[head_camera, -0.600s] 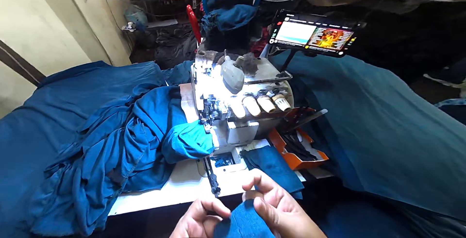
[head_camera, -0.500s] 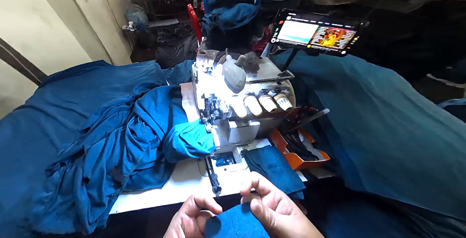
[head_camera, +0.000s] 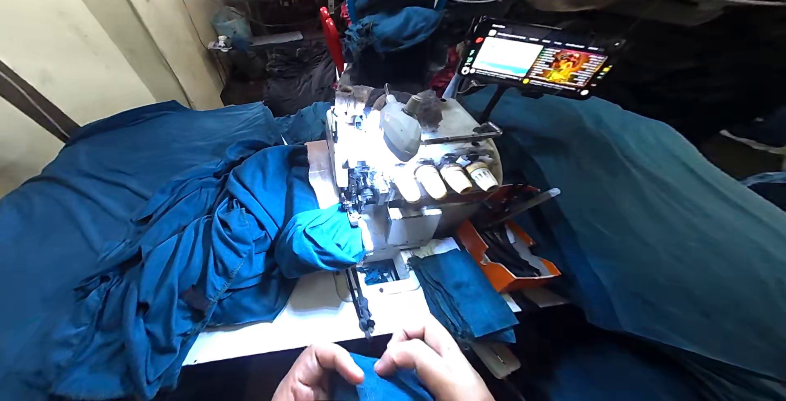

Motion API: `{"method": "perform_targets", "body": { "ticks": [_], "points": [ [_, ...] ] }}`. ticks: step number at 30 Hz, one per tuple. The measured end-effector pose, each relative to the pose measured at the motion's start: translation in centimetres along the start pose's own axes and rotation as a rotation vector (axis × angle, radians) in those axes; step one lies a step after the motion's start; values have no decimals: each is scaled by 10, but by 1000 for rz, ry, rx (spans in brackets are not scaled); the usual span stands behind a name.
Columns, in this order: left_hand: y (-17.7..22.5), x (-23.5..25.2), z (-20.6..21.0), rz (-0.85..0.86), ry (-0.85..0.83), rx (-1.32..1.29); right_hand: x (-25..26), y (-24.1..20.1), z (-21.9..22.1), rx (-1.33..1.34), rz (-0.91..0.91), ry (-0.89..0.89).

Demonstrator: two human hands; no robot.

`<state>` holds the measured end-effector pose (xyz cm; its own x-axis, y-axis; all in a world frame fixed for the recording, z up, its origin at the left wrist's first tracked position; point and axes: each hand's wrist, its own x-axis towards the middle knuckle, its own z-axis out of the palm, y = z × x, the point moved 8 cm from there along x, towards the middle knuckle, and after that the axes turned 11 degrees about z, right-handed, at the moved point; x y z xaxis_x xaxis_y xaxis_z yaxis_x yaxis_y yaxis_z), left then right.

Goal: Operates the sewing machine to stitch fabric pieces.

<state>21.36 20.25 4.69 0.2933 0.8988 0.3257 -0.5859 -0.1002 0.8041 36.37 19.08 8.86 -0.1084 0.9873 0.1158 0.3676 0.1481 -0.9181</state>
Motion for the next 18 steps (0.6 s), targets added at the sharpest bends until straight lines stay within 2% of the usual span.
{"method": "perform_targets", "body": {
  "ticks": [3,6,9,12,14,16,18],
  "points": [
    [15,-1,-8,49,58,539,-1,3,8,-179,-62,-20],
    [35,22,-14,139,-29,797,7,-2,18,-142,-61,-67],
    [60,72,-5,264,-67,1147,37,-6,11,3,-57,81],
    [48,124,-15,445,-4,1539,71,18,3,26,64,307],
    [28,150,-24,374,-33,1613,84,38,0,-33,154,387],
    [14,161,-29,233,-81,1642,84,49,0,-61,203,378],
    [10,157,-29,204,-72,1653,74,52,3,-40,220,343]
  ]
}}
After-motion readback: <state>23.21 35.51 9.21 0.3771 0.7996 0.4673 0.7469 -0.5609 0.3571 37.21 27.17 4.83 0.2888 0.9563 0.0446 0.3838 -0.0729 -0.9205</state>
